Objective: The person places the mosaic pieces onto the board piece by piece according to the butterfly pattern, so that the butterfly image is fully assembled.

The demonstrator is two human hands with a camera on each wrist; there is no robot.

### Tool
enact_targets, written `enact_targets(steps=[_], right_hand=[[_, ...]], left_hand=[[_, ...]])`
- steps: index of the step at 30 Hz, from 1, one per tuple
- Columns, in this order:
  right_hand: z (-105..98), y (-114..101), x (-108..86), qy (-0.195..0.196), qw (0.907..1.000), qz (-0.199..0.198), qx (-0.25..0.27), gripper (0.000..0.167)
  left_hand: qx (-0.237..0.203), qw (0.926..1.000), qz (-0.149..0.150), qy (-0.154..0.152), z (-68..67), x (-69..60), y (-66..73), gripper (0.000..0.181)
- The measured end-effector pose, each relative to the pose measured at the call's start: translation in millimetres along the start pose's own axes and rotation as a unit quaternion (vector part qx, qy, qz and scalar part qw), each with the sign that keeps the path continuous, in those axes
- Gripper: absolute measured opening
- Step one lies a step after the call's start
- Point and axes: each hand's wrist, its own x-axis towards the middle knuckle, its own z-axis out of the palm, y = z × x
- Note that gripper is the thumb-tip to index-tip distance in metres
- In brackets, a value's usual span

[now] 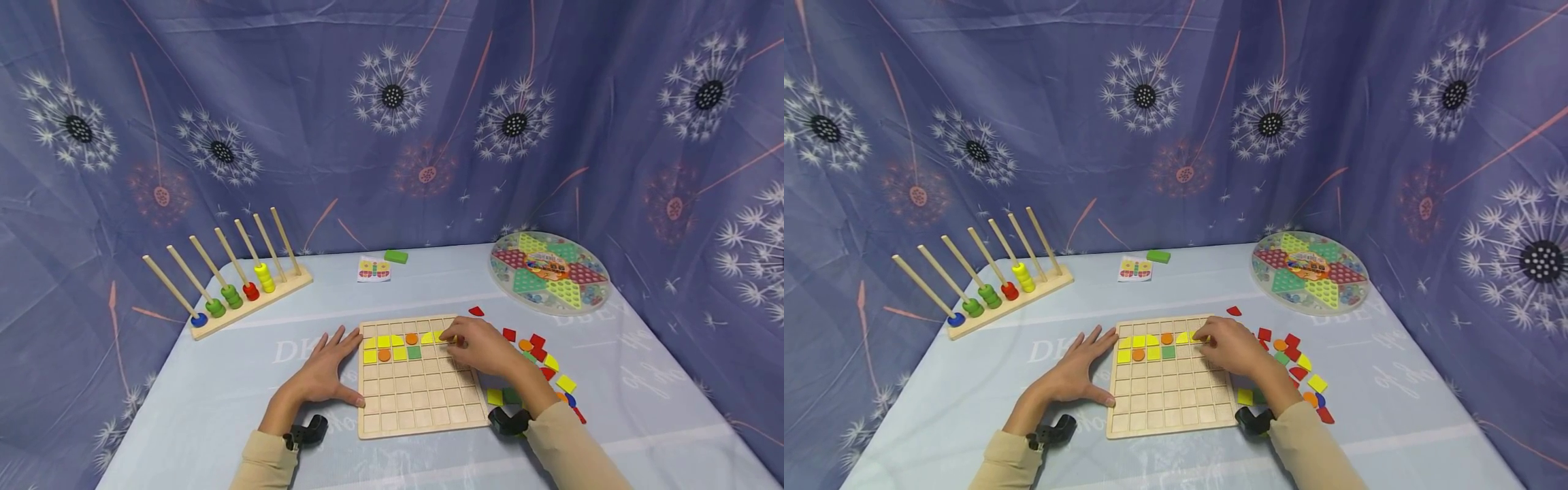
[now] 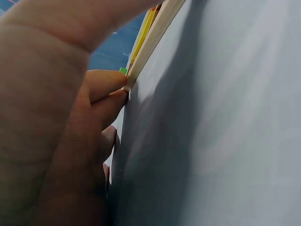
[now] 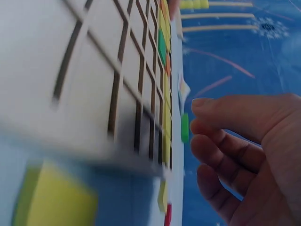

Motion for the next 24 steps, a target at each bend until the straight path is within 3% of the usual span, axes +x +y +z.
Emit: enact_targets(steps=[9, 14, 24], right_hand=[[-22, 35, -35.3, 0.04, 0.9989, 0.018, 0.014, 0.019], [-32, 55, -54.0, 0.062, 0.9967, 0.047, 0.021, 0.02], [-44, 85, -79.7, 0.046, 0.9906, 0.121, 0.042, 0.025]], left_hand=[[-0.005, 1.0, 0.007, 0.001, -0.3, -0.3, 0.9, 0.129], [-0.006, 0.9999, 0.009, 0.001, 0.0, -0.3, 0.5, 0.13], [-0.005, 1.0, 0.007, 0.001, 0.1, -1.2, 0.3, 0.13]])
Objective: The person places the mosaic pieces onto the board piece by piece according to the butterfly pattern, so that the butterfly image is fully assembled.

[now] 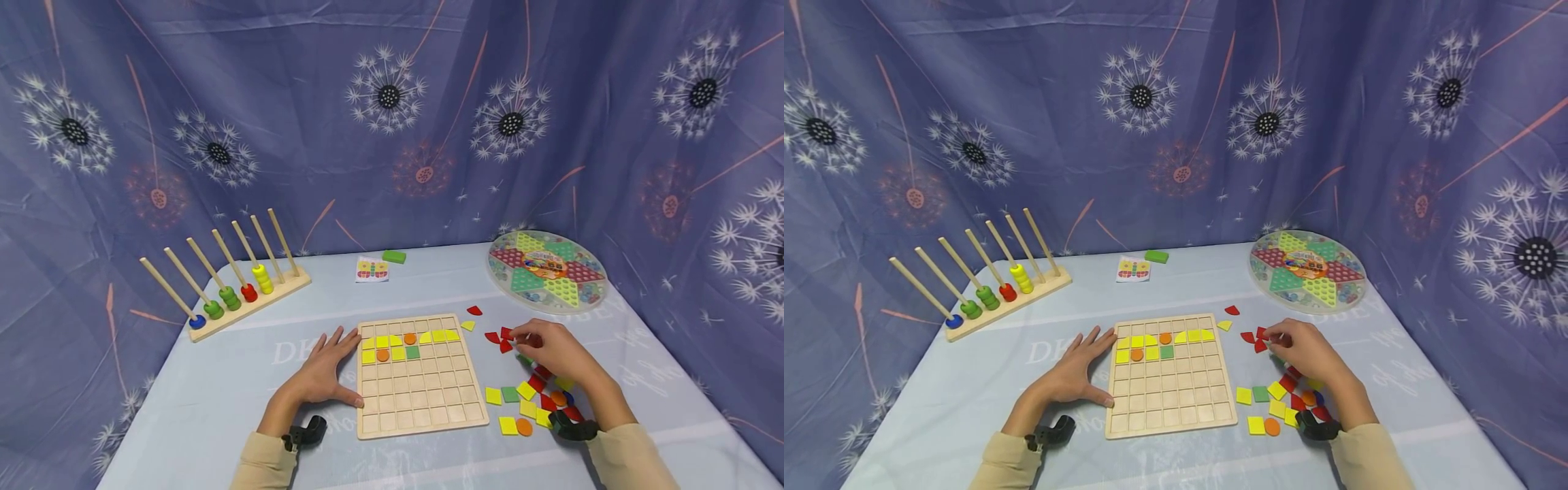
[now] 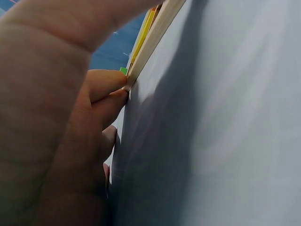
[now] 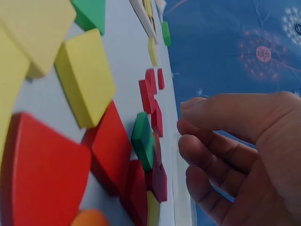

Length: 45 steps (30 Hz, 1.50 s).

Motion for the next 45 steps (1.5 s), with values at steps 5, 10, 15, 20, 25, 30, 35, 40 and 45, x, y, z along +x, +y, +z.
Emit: enact_targets(steps=[5, 10, 15, 20, 25, 30, 35, 40, 45], right_hand=[[1, 0, -8.9, -0.028, 0.9995, -0.013, -0.001, 0.022], [9, -9, -16.6, -0.079, 0.9963, -0.033, 0.008, 0.018], [19, -21, -20.6, -0.12, 0.9921, -0.032, 0.018, 0.024], [28, -32, -22.5, -0.146, 0.9887, -0.031, 0.013, 0.026], [31, -37, -24.3, -0.144, 0.9888, -0.038, 0.01, 0.019], [33, -38, -25.2, -0.133, 0.9901, -0.045, -0.002, 0.021], [34, -40, -23.4, -0.127, 0.991, -0.04, -0.016, 0.021], [34, -45, -17.9, -0.108, 0.9936, -0.018, -0.026, 0.023], [36, -49, -9.0, -0.079, 0.9956, -0.034, -0.037, 0.025]], left_hand=[[0.001, 1.0, -0.004, -0.003, 0.4, 0.2, 0.4, 0.13], [0.004, 1.0, 0.0, -0.001, -0.2, 0.8, 0.0, 0.13], [0.006, 1.0, -0.001, -0.002, 0.6, 1.1, -1.2, 0.131], [0.004, 1.0, 0.002, 0.001, 1.1, 1.3, -2.1, 0.13], [0.005, 1.0, 0.005, 0.0, 1.8, 1.6, -2.8, 0.131], [0.007, 1.0, 0.004, 0.002, 1.8, 1.2, -2.9, 0.131], [0.002, 1.0, 0.001, 0.001, 2.1, 0.6, -3.2, 0.13], [0.004, 1.0, 0.0, -0.002, 2.4, 1.4, -3.3, 0.13], [0.002, 1.0, 0.0, -0.003, 1.6, 2.0, -2.9, 0.13]])
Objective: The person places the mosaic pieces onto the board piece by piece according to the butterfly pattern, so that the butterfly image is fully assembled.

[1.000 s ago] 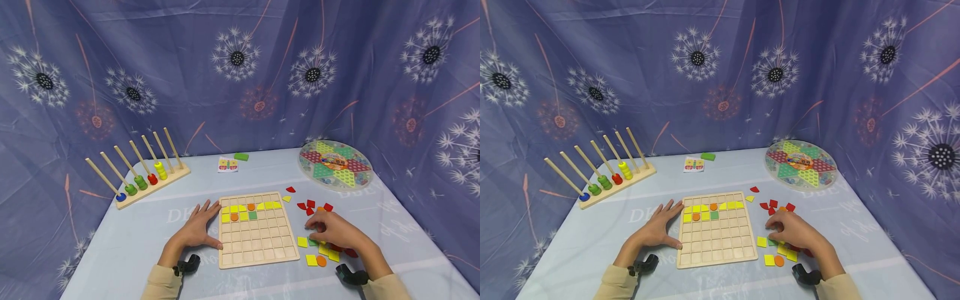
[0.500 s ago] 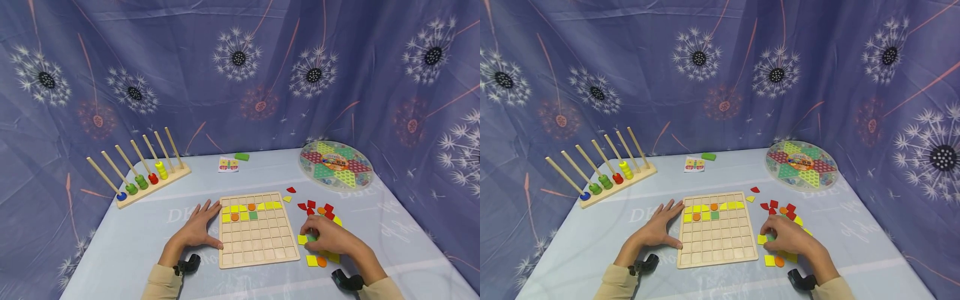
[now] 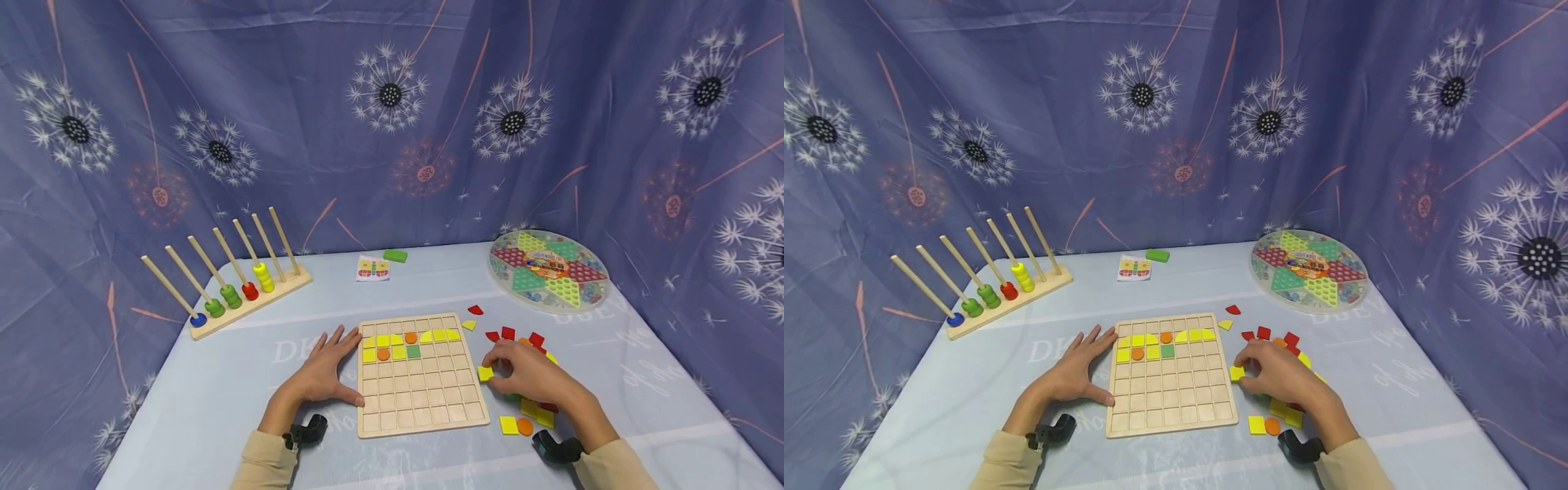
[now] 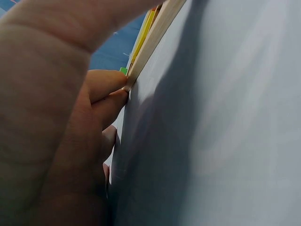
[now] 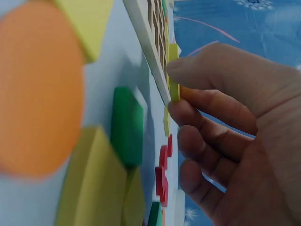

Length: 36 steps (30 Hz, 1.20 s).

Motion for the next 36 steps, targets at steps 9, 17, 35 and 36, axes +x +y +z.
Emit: enact_targets(steps=[9, 17, 35, 36], right_hand=[[3, -11, 24.3, 0.021, 0.9994, -0.025, -0.008, 0.023], [7, -17, 39.0, 0.015, 0.9983, -0.057, -0.001, 0.022], [6, -11, 42.1, 0.023, 0.9994, -0.016, -0.022, 0.025], [6, -14, 44.4, 0.022, 0.9993, -0.023, -0.021, 0.025]], left_hand=[[-0.002, 1.0, 0.004, 0.001, 0.2, 0.1, 0.2, 0.13], [0.003, 1.0, -0.003, 0.0, 1.8, 1.2, -0.2, 0.131], [0.011, 0.9999, 0.001, -0.002, -1.5, -0.5, 1.3, 0.131], [0.012, 0.9999, 0.002, -0.003, -1.7, -0.5, 1.4, 0.131]])
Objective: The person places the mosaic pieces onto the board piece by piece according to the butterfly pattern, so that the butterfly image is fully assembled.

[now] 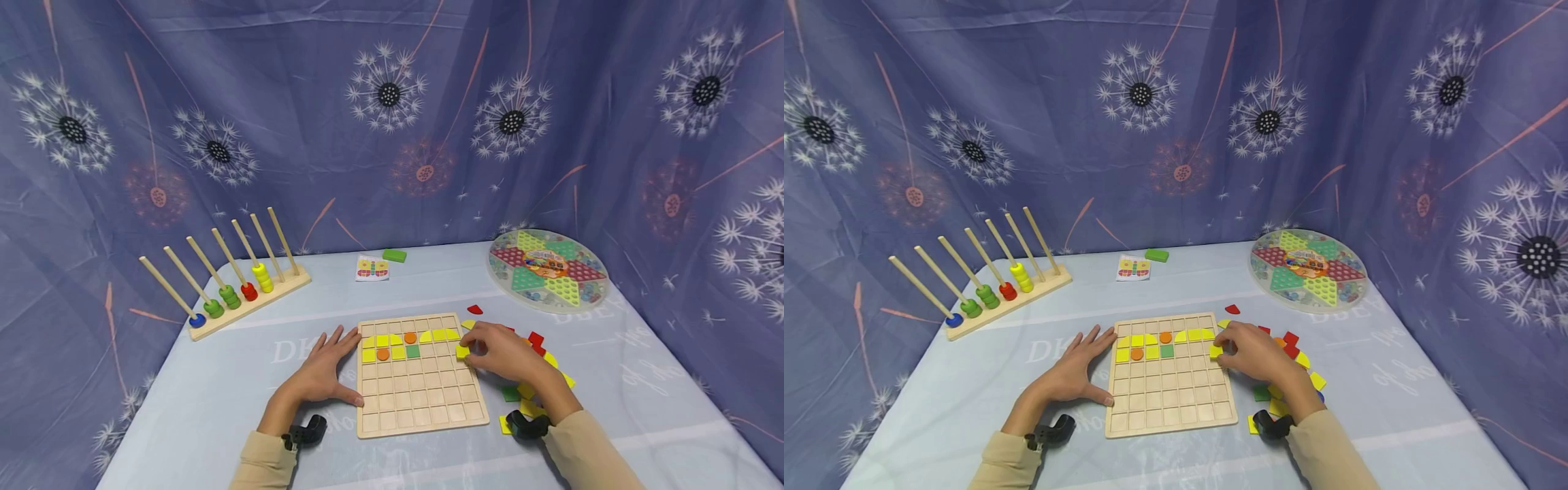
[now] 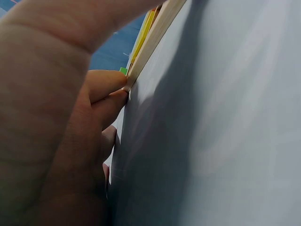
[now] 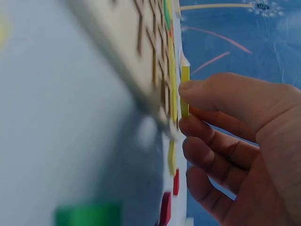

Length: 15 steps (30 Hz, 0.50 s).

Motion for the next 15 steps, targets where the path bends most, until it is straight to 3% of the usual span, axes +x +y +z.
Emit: enact_targets(steps=[7, 15], right_hand=[[2, -20, 20.3, -0.002, 0.9988, -0.05, 0.002, 0.022], [14, -33, 39.2, -0.015, 0.998, -0.06, -0.013, 0.021]], left_hand=[[-0.004, 1.0, -0.001, 0.0, -0.7, 0.1, 0.7, 0.13], [-0.009, 1.0, -0.004, -0.002, 0.3, 0.4, -0.2, 0.131]])
